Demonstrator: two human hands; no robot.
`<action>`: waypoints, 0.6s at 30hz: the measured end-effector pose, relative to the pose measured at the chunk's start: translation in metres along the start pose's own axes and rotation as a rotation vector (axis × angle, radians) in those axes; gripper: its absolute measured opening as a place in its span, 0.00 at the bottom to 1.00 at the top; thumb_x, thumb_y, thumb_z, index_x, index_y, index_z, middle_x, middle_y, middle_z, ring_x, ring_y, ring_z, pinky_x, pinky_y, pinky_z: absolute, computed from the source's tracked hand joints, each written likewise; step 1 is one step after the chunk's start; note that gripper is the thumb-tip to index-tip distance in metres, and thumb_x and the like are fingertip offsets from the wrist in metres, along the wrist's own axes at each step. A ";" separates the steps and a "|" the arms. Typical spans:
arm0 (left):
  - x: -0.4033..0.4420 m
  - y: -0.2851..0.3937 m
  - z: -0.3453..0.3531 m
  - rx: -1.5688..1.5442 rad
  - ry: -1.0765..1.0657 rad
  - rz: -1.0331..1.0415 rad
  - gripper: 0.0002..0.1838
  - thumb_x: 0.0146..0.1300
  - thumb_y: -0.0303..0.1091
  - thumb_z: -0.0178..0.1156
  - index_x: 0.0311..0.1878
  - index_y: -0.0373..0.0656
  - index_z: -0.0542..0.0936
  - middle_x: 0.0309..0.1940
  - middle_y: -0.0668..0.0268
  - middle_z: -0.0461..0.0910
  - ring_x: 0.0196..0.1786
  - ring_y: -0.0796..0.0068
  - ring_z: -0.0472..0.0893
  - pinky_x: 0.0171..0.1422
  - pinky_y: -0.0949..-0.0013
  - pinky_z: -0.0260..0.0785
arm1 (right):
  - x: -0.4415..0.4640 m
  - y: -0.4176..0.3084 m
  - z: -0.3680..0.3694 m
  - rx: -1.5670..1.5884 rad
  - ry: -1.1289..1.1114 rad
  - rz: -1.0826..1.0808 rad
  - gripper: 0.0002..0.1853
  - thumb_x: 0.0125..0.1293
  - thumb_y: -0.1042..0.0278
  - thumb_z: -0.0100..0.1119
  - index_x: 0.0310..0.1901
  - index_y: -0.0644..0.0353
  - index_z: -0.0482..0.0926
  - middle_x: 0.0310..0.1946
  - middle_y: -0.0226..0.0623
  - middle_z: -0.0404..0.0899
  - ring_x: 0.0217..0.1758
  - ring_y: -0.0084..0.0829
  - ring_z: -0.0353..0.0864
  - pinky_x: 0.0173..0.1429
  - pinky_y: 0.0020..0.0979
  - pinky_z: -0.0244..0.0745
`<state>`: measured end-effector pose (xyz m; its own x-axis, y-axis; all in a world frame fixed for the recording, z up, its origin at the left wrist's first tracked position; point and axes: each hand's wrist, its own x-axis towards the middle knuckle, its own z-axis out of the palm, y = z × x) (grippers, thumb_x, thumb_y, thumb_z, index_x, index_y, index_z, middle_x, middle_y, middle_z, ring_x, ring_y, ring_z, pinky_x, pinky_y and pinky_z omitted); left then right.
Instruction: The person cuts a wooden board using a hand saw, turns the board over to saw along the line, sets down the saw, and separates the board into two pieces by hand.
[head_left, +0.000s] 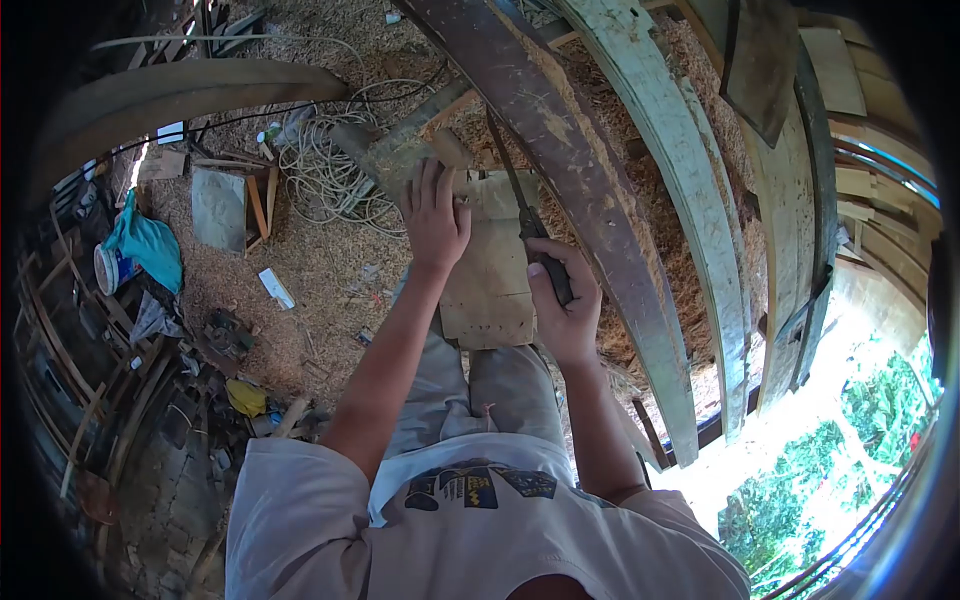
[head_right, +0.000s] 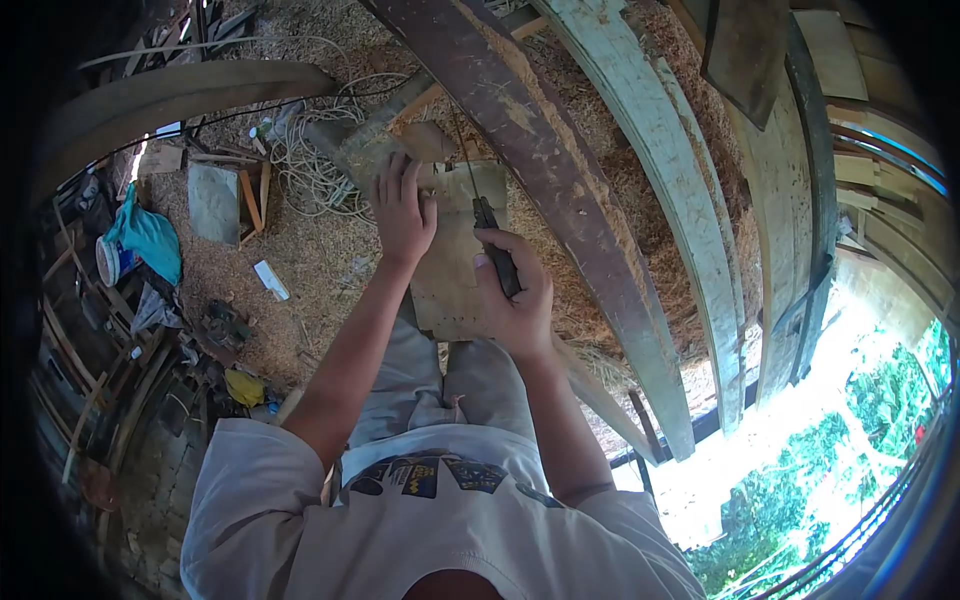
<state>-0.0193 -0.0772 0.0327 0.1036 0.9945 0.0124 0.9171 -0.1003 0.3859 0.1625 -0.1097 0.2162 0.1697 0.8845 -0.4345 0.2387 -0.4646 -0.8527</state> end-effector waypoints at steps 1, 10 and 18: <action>0.005 -0.002 0.001 -0.055 0.022 -0.003 0.27 0.66 0.36 0.60 0.68 0.44 0.74 0.73 0.46 0.67 0.82 0.41 0.61 0.80 0.34 0.55 | -0.001 0.001 0.002 0.005 0.000 0.000 0.15 0.73 0.76 0.63 0.60 0.62 0.83 0.43 0.36 0.86 0.47 0.22 0.83 0.56 0.26 0.77; 0.034 -0.007 0.018 -0.034 0.150 -0.062 0.12 0.68 0.38 0.61 0.48 0.43 0.76 0.61 0.51 0.72 0.66 0.43 0.71 0.72 0.37 0.59 | -0.013 0.002 0.009 -0.010 -0.020 -0.007 0.21 0.72 0.77 0.62 0.66 0.59 0.78 0.35 0.31 0.80 0.36 0.20 0.76 0.44 0.28 0.74; 0.029 -0.001 0.020 0.064 0.168 -0.046 0.17 0.77 0.41 0.58 0.61 0.42 0.78 0.72 0.44 0.68 0.70 0.38 0.70 0.75 0.40 0.60 | -0.023 0.001 0.020 0.059 0.129 0.186 0.18 0.73 0.74 0.64 0.60 0.60 0.70 0.28 0.35 0.78 0.25 0.21 0.75 0.34 0.26 0.72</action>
<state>-0.0100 -0.0488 0.0145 0.0003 0.9884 0.1522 0.9426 -0.0511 0.3300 0.1396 -0.1301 0.2195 0.3268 0.7696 -0.5485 0.1359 -0.6126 -0.7786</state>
